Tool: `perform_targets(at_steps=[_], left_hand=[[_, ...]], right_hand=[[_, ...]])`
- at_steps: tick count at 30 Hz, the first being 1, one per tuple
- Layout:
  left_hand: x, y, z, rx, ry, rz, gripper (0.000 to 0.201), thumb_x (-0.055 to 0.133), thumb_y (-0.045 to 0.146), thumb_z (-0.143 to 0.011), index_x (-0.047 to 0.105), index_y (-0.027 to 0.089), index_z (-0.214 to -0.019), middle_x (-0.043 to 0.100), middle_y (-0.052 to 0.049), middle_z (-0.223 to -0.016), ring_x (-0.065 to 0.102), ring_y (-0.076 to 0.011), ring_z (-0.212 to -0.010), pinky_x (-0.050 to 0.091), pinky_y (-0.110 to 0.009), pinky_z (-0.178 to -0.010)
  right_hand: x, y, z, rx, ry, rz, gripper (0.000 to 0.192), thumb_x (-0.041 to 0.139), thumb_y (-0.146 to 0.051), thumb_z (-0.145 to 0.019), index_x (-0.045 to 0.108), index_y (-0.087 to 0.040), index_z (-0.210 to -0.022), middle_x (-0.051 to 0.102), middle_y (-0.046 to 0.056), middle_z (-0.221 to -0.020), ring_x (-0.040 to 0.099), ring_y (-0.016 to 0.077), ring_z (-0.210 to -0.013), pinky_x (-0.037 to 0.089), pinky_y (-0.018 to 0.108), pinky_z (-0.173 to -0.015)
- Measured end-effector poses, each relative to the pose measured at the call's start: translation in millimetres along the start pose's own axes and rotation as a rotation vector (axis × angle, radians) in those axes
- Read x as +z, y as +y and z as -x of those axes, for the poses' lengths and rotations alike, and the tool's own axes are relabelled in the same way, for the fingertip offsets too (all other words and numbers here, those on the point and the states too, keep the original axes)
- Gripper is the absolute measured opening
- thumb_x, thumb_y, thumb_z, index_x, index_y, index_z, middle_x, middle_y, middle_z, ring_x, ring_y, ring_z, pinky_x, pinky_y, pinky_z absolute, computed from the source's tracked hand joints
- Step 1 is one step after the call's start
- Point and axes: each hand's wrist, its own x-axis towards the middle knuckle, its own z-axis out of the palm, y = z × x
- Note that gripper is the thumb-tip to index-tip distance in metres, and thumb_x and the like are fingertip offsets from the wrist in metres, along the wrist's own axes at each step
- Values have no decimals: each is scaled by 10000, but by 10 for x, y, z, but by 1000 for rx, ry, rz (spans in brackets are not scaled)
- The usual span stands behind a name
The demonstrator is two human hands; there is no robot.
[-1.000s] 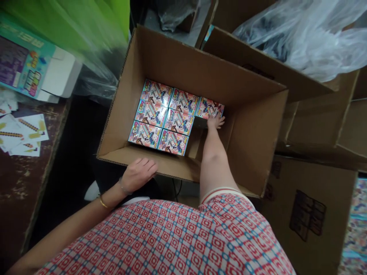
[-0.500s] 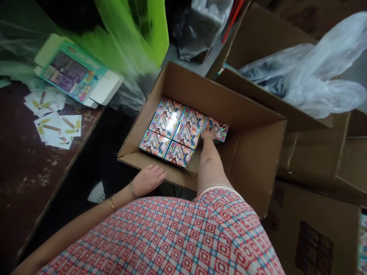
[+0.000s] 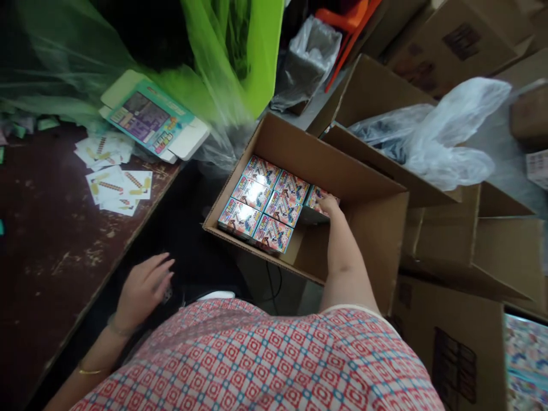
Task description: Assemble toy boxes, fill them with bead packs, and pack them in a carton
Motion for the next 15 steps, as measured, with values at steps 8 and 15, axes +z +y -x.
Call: perform_targets(at_steps=[8,15], left_hand=[[-308,-795,1260,-762,93,-292,664,589,507,-985,512,99,-1505,409,-335,-1600,421,-506,-1479,436,-697,-1090],[-351,-797,1829,-905,-104,-219,688,604,445,-994,446,152,-1596,347,-234,-1697,285,-402,-1599,234,-602,-1287]], right_hand=[[-69,-959,822,-351,-262,82,461,682,-475,-883,760,-248,-1277,771,110,-1252,706,346,-1209,533,505,-1091],[461,-2684,2062,-1255,-352,19,573,528,-584,-940,582,-455,-1496,665,27,-1449,621,326,-1363,485,559,-1188]])
